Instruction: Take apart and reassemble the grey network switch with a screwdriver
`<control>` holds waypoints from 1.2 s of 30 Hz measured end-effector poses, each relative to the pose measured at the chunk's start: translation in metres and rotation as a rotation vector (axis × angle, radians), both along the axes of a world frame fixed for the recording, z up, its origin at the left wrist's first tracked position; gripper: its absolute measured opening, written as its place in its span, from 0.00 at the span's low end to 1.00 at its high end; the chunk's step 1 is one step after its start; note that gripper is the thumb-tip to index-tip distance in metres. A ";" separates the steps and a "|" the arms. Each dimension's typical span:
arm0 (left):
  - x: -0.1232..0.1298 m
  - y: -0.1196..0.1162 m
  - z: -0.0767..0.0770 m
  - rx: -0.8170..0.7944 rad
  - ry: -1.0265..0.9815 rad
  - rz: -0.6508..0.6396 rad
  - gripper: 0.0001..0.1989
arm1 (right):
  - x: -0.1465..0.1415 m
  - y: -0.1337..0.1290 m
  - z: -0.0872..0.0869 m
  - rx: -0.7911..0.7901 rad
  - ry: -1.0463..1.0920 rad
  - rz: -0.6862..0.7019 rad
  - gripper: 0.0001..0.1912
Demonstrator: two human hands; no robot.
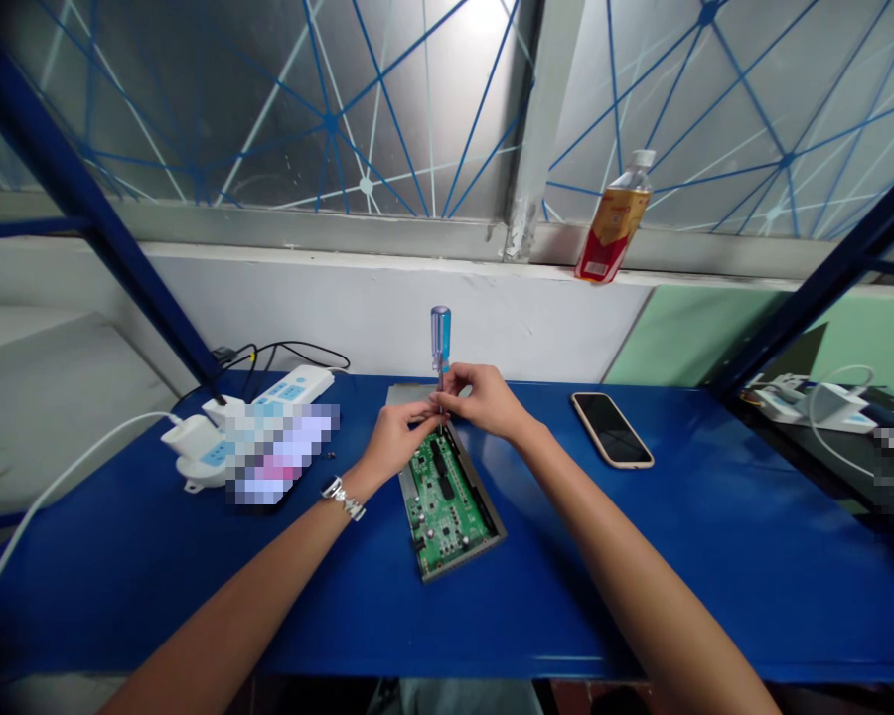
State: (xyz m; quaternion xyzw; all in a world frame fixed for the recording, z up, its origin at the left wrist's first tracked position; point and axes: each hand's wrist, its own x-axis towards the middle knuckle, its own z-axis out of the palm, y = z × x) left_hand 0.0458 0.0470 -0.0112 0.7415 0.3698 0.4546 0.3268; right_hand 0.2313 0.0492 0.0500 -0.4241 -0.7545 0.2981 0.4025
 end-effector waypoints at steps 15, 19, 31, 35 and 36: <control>-0.004 0.001 0.001 -0.015 0.012 -0.080 0.11 | 0.001 -0.002 0.001 -0.063 0.065 0.102 0.10; -0.005 0.005 -0.002 -0.047 0.007 -0.156 0.13 | 0.000 -0.002 0.002 -0.096 0.074 0.108 0.09; -0.002 0.005 -0.005 -0.038 -0.029 -0.088 0.09 | -0.003 0.000 -0.003 -0.081 0.163 0.023 0.16; -0.002 0.005 -0.005 -0.030 -0.034 -0.055 0.07 | -0.003 0.003 -0.006 -0.120 0.174 0.003 0.14; -0.002 0.005 -0.005 -0.030 -0.035 -0.051 0.07 | -0.003 0.003 -0.006 -0.140 0.180 0.019 0.14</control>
